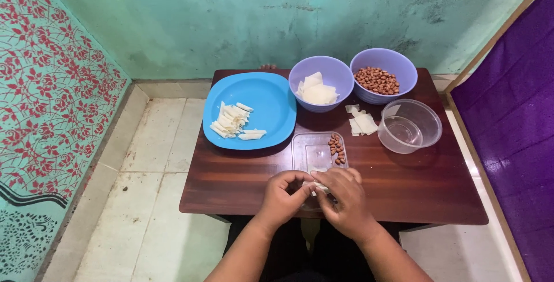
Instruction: The person is wrapping peanuts inside thin white strips, likely coconut or dough, to prepare small snacks on a low wooden table.
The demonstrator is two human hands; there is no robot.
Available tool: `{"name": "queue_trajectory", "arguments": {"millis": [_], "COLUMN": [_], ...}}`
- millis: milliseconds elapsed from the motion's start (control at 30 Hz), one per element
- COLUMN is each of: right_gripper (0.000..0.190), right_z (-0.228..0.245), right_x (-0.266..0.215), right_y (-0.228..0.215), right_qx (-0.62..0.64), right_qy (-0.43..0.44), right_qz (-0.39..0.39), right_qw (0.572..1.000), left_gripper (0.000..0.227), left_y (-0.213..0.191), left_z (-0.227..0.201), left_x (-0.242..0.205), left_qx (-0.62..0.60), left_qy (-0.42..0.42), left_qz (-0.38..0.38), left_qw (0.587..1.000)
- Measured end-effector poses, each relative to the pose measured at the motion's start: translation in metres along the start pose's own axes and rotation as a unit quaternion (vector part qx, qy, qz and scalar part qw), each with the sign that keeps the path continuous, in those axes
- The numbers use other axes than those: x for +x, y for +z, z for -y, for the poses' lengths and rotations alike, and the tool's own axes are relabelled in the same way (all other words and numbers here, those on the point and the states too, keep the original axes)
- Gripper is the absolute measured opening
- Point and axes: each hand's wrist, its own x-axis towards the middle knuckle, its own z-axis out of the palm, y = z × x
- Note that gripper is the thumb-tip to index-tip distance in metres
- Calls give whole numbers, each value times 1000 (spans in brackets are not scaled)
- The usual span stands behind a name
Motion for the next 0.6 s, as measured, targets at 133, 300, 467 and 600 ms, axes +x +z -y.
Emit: {"name": "queue_trajectory", "arguments": {"millis": [133,300,467,600], "right_gripper": [47,58,61,61], "right_z": [-1,0,1,5], "right_x": [12,29,42,58], "right_y": [-11,-21,-21,-21], "right_qx": [-27,-29,22,114], "right_qy": [-2,26,56,227], "right_qz": [68,216,214,213], "right_qw": [997,976,975,943], "left_gripper": [12,7,14,29], "left_y": [0,-1,-4,-12], "left_z": [0,-4,-4,-9], "left_x": [0,-2,-2,-2], "left_qx": [6,35,-7,-31], "left_qy": [39,19,18,-1], "left_qz": [-8,-24,-16,-18], "left_qw": [999,999,1000,999]}}
